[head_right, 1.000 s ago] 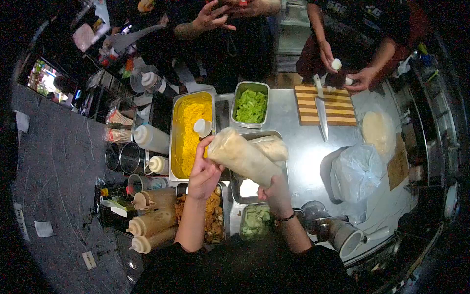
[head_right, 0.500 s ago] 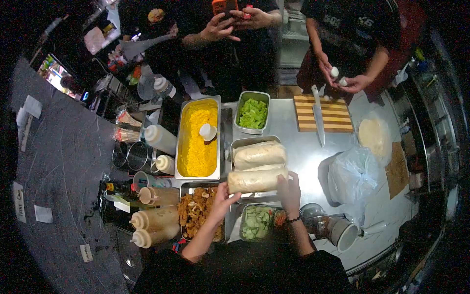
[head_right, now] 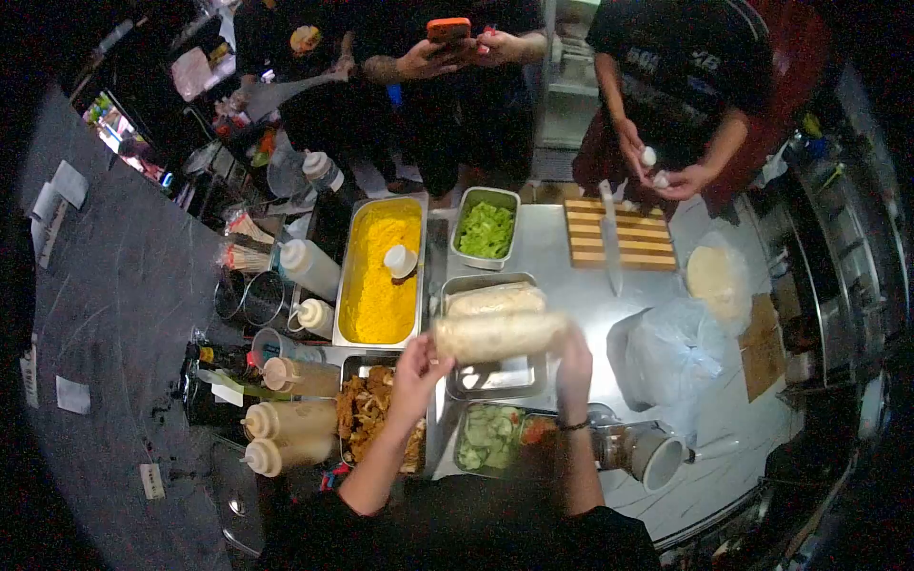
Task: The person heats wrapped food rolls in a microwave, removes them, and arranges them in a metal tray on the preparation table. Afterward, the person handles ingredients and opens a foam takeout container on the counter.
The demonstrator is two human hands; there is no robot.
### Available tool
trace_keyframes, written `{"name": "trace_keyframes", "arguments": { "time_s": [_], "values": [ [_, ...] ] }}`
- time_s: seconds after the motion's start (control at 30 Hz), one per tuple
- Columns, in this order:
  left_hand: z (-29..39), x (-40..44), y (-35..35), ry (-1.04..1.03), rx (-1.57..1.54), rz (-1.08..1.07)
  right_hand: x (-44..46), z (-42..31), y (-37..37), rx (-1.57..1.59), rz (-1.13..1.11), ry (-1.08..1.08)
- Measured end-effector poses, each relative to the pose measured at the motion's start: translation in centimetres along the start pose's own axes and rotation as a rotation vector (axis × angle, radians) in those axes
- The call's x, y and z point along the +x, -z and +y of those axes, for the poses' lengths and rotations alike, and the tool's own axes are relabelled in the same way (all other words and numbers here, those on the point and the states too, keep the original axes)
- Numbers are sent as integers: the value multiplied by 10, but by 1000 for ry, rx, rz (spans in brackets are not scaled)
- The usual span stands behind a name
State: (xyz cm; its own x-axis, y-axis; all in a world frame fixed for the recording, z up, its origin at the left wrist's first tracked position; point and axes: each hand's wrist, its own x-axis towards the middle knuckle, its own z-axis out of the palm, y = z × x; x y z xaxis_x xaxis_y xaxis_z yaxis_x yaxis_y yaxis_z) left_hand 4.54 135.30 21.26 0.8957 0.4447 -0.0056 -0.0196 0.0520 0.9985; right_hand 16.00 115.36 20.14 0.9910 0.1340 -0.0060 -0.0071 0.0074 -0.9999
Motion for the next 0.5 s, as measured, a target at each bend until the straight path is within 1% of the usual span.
{"name": "trace_keyframes", "arguments": {
  "time_s": [0.03, 0.1, 0.17, 0.2, 0.23, 0.27, 0.3, 0.33, 0.37, 0.4, 0.43, 0.5],
  "values": [
    [14, 18, 2, -59, -74, -24, 14, -10, 0, 88, -31, 97],
    [61, 45, 4, -44, -195, 0, 30, -51, -17, 12, 55, 284],
    [76, 81, 6, -84, -445, -89, 30, -111, -36, 245, 32, 161],
    [72, 93, 2, -35, -560, -82, 30, -125, -46, 259, 19, 174],
    [64, 105, -5, 2, -672, -86, 28, -132, -53, 225, 38, 299],
    [52, 111, -15, 84, -687, -7, 26, -132, -59, 184, 62, 421],
    [41, 118, -24, 164, -707, 70, 26, -129, -65, 177, 58, 423],
    [32, 124, -31, 167, -718, 76, 24, -123, -69, -41, 82, 648],
    [21, 127, -37, 173, -749, 11, 22, -116, -73, -265, 99, 863],
    [10, 127, -40, 182, -782, -50, 20, -104, -77, -308, 102, 885],
    [-2, 129, -43, 198, -799, -35, 17, -97, -83, -330, 117, 899],
    [-22, 133, -58, 255, -689, 152, 16, -80, -91, -340, 192, 967]
  ]
}}
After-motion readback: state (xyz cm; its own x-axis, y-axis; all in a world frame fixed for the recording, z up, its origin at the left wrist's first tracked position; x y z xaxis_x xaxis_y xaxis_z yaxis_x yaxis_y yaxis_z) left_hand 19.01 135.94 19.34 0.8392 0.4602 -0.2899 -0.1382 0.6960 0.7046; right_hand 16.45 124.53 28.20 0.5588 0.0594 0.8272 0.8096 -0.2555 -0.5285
